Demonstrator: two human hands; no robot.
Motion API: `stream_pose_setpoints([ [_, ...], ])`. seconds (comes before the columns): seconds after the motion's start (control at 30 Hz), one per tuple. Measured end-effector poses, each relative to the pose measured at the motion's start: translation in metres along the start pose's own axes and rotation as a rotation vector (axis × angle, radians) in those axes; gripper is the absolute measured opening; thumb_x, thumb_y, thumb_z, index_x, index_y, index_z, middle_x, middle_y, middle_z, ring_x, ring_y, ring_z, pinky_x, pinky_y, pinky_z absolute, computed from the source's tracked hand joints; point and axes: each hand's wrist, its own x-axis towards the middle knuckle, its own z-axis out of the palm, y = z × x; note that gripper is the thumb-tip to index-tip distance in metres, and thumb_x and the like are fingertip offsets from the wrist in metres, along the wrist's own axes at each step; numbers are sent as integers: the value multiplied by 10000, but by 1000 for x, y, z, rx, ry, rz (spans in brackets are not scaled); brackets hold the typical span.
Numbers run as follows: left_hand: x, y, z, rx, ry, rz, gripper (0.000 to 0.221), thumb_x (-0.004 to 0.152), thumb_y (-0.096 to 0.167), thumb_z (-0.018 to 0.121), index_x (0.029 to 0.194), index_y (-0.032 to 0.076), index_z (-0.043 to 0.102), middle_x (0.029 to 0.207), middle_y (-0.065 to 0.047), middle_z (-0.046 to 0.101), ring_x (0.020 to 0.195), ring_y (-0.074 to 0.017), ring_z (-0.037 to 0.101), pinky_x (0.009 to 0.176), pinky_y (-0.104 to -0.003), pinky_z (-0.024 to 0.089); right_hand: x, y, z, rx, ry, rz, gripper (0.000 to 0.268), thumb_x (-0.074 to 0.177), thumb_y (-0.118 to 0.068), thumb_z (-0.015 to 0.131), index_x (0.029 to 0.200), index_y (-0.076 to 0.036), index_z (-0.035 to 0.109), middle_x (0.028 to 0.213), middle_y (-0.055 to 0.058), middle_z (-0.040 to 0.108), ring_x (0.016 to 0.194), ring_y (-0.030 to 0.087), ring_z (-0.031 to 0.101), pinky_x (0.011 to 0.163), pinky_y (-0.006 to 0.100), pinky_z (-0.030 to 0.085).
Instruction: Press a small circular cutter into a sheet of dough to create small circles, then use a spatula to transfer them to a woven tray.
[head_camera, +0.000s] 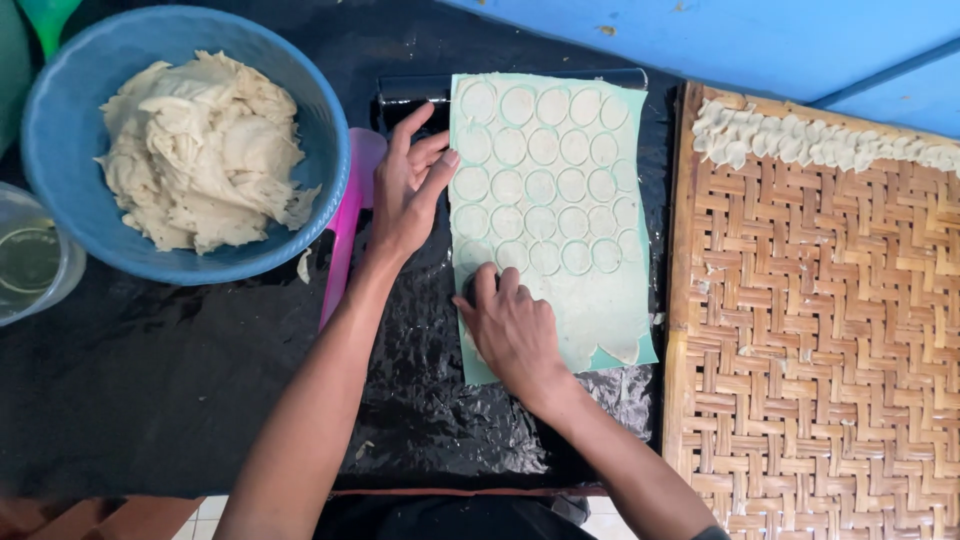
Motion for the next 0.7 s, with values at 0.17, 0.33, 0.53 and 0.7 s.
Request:
stream_pose_setpoints([
  [0.17, 2, -1, 1, 13, -1, -4, 595, 1086, 175, 626, 1569, -6, 330, 1400, -255, 658, 1280, -252, 666, 1095, -379, 534, -4, 6, -3, 3, 17, 48, 545, 978, -498, 584, 1154, 12, 507, 871, 146, 600, 677, 282, 706, 458, 398, 541],
  [0.33, 2, -7, -2, -29, 9, 4, 592, 1082, 164, 635, 1561, -9, 334, 1391, -257, 661, 1273, -251, 660, 1096, -384, 528, -15, 21, -33, 289, -153, 79, 492, 1050, -458, 554, 1168, 15, 485, 930, 179, 626, 711, 374, 706, 553, 474, 541],
  [0.53, 2, -4, -1, 70, -1, 11, 613, 1091, 224, 638, 1568, -16, 337, 1401, -248, 665, 1294, -255, 674, 1112, -392, 541, -39, 13, -38, 344, -231, 122, 504, 995, -427, 587, 1202, 18, 472, 964, 201, 608, 709, 381, 710, 530, 488, 558],
  [0.7, 1, -4, -2, 37, 2, 18, 623, 1084, 214, 646, 1568, -18, 331, 1399, -263, 660, 1286, -261, 667, 1109, -394, 532, -39, 3, -14, 206, -111, 7, 509, 950, -437, 627, 1151, 14, 503, 922, 171, 596, 745, 337, 705, 491, 441, 539],
])
